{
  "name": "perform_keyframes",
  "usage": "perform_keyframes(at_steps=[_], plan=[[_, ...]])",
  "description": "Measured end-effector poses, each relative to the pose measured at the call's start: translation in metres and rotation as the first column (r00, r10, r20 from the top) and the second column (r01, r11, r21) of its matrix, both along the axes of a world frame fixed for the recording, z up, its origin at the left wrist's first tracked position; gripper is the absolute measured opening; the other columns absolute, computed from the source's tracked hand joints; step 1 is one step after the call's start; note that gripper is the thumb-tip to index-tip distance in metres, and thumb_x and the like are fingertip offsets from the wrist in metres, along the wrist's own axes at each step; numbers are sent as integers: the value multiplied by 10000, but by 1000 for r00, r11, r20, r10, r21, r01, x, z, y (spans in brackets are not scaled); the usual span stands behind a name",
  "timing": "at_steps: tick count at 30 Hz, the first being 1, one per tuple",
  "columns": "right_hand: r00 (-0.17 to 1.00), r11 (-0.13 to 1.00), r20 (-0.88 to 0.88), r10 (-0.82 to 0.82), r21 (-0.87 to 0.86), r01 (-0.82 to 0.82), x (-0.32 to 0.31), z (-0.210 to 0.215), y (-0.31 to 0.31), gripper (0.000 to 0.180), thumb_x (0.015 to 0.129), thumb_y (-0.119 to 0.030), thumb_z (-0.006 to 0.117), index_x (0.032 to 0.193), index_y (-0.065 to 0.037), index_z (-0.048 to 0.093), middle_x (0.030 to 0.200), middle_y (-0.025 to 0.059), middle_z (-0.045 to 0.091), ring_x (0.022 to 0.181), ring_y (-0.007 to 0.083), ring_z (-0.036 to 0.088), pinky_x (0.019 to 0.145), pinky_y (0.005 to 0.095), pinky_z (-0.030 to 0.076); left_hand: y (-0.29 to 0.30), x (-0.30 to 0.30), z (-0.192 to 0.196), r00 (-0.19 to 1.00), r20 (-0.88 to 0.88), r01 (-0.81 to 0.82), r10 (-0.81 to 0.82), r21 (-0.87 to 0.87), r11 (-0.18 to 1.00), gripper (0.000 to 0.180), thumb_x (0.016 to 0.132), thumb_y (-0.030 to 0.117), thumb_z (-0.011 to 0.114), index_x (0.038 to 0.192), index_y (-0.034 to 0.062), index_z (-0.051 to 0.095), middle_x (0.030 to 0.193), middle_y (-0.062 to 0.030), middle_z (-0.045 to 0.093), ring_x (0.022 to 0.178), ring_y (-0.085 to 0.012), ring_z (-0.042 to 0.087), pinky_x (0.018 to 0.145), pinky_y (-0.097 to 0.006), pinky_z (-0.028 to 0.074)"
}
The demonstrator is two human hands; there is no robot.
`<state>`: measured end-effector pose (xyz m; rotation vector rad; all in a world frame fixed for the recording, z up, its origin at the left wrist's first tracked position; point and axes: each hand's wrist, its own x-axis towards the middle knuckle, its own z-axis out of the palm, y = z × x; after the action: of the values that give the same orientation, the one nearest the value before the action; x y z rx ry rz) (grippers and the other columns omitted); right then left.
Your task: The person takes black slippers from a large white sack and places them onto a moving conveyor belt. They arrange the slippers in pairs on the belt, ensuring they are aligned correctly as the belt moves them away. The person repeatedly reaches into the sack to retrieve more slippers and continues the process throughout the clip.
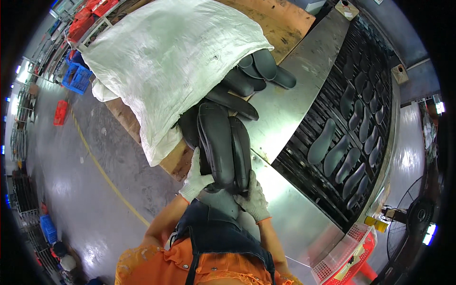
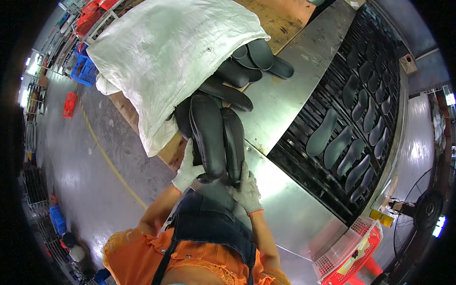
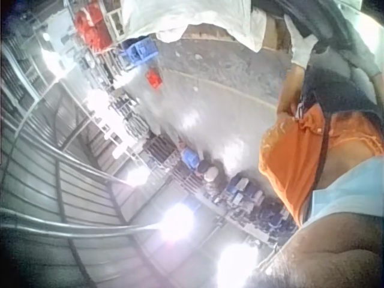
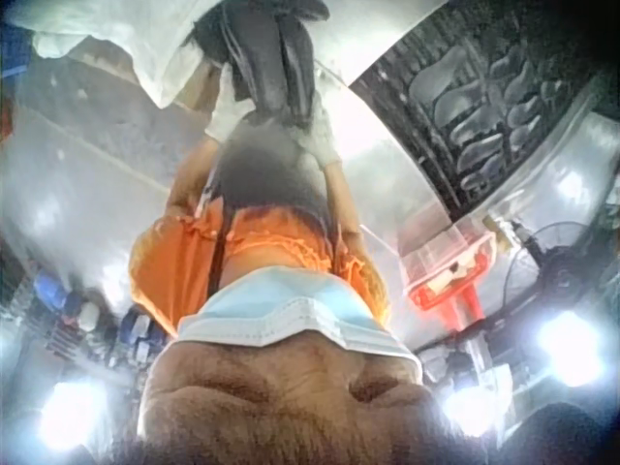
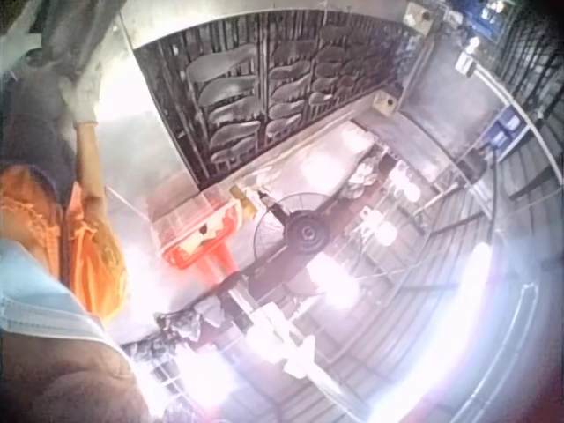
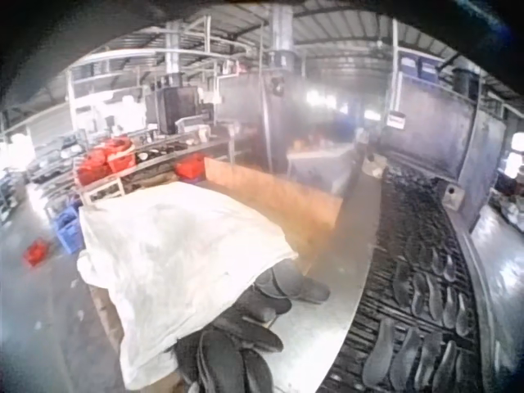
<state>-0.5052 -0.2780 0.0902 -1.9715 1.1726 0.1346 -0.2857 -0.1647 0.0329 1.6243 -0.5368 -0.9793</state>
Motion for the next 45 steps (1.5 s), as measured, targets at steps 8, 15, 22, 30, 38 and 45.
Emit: perform_keyframes(at_steps=[8,15,22,30,38,45], plan=[[942,973,328,64,-231,14,60,34,-4,762,865,-353,706,1462,3,394,1385,335,450,1268,479,491,1038,503,445,-5,-11,13,957,273,109,-97,-29,994,1056,662,234,867,1529,23,300,1415,-186,524,1293,-281,532,1085,-391,430],[974,994,204,-99,-19,105,68,12,-30,949,799,-349,765,1534,6,279,1424,313,466,1310,455,487,1085,472,423,-10,-22,29,981,-22,194,-193,60,979,648,876,290,738,1416,32,492,1260,-126,644,1144,-194,605,985,-348,483],[911,951,339,-237,273,146,46,16,-3,866,776,-103,601,1552,36,243,1463,307,470,1387,365,465,1151,369,365,3,-19,-8,900,-408,29,-152,-292,956,596,1068,400,466,1498,-9,411,1365,-80,588,1230,-148,547,1063,-300,414],[932,973,352,87,169,-155,40,28,31,815,801,-168,702,1513,10,347,1357,270,557,1296,397,525,1103,405,408,39,5,-40,825,-552,26,-121,-176,984,685,945,523,649,1426,57,505,1297,-34,622,1140,-189,614,984,-338,515],[883,945,-467,-43,-306,-116,62,-14,17,1178,684,-369,877,1605,-176,168,1598,310,186,1380,478,368,1011,554,475,44,4,-8,788,-601,-196,130,-44,980,845,856,471,779,1482,46,404,1325,-64,588,1158,-215,601,981,-382,504],[946,967,-237,-220,-178,180,53,-8,4,1097,700,-179,801,1601,-199,175,1504,307,315,1342,475,411,1044,517,467,34,12,-9,794,-608,-143,34,-132,981,907,792,433,849,1473,44,392,1304,-74,592,1142,-221,607,978,-390,512]])
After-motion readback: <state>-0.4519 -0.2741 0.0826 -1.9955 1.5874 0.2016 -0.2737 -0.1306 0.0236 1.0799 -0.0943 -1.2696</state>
